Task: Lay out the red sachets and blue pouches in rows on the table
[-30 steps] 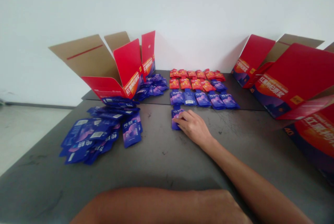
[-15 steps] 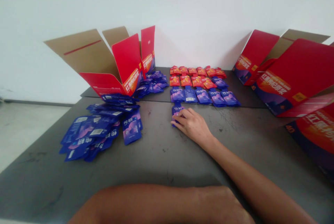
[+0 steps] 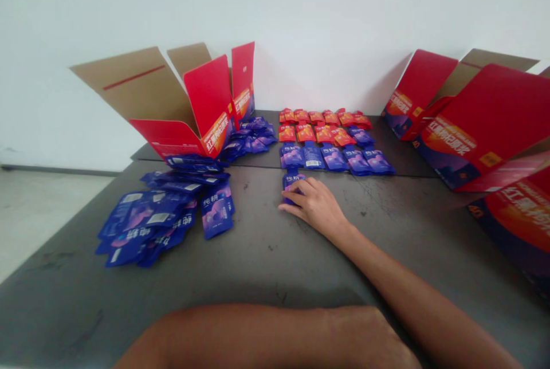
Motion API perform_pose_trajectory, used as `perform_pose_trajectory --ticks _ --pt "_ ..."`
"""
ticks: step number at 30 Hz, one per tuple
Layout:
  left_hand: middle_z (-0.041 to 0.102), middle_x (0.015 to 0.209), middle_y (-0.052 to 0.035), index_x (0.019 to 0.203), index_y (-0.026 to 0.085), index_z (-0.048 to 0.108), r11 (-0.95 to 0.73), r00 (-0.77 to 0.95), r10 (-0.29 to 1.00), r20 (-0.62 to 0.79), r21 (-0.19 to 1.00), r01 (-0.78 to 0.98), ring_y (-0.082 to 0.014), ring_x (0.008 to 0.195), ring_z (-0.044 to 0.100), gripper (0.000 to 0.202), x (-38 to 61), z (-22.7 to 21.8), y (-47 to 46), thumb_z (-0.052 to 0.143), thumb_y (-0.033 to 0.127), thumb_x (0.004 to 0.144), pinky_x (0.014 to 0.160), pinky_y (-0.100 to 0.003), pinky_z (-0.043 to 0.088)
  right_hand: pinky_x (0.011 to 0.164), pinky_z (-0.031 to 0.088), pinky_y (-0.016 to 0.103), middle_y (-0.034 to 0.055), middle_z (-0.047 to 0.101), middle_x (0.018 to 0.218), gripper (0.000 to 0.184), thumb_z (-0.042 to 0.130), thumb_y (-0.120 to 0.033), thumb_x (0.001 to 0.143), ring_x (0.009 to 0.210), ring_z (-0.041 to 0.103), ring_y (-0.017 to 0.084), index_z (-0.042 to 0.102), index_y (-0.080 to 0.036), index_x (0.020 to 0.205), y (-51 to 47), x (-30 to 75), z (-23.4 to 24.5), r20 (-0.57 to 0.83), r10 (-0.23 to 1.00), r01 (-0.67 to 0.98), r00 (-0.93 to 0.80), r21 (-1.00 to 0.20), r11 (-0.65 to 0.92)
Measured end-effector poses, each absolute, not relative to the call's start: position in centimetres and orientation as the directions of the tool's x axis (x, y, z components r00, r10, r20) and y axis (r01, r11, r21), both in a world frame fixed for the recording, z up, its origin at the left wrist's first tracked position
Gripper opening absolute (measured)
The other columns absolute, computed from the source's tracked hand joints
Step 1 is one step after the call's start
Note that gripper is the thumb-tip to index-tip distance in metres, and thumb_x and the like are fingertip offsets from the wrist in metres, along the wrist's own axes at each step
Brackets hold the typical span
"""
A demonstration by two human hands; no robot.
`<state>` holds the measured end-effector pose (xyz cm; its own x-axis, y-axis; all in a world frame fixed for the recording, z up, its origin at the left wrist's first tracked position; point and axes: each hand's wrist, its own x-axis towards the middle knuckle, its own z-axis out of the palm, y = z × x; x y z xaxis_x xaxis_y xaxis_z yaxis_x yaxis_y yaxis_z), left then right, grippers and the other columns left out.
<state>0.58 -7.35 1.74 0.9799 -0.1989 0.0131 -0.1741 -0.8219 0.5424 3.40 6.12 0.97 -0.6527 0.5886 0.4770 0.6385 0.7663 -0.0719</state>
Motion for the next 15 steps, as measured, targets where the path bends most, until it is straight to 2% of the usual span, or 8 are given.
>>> perform_pose_trajectory --ticks 4,10,12,15 --pt "0.077 0.109 -0.0065 0.118 0.013 0.072 -0.827 0.981 -0.193 -0.018 0.541 -0.153 -0.0188 0.099 0.074 0.031 0.7 1.6 -7.5 0.049 0.027 0.103 0.058 -0.029 0.056 0.092 0.051 0.039 0.0104 0.074 0.113 0.04 0.066 -0.054 0.097 0.105 0.064 0.025 0.08 -0.021 0.114 6.2 3.3 0.7 0.474 0.589 0.634 -0.654 -0.081 0.769" --pt "0.077 0.106 -0.0062 0.116 0.013 0.072 -0.835 0.978 -0.205 -0.032 0.528 -0.157 -0.018 0.096 0.074 0.03 0.3 2.1 -7.4 0.048 0.026 0.102 0.053 -0.029 0.054 0.099 0.052 0.043 0.0124 0.073 0.125 0.049 0.071 -0.059 0.091 0.113 0.064 0.028 0.077 -0.02 0.121 6.4 3.7 0.7 0.528 0.563 0.622 -0.636 -0.082 0.779" --pt "0.077 0.106 -0.0061 0.115 0.013 0.072 -0.832 0.974 -0.219 -0.06 0.533 -0.154 -0.0171 0.096 0.074 0.032 0.5 2.1 -7.2 0.046 0.026 0.103 0.058 -0.027 0.057 0.098 0.053 0.042 0.0135 0.072 0.126 0.049 0.072 -0.059 0.091 0.113 0.065 0.028 0.077 -0.02 0.12 6.0 3.7 1.1 0.593 0.517 0.595 -0.617 -0.079 0.8" --pt "0.076 0.109 -0.0066 0.118 0.012 0.072 -0.84 0.971 -0.237 -0.038 0.51 -0.185 -0.0169 0.1 0.073 0.035 1.0 1.1 -7.1 0.044 0.027 0.103 0.068 -0.026 0.06 0.088 0.054 0.036 0.0116 0.075 0.115 0.038 0.071 -0.054 0.095 0.103 0.069 0.024 0.079 -0.021 0.112 4.4 3.0 1.9 0.682 0.4 0.487 -0.612 -0.073 0.871"
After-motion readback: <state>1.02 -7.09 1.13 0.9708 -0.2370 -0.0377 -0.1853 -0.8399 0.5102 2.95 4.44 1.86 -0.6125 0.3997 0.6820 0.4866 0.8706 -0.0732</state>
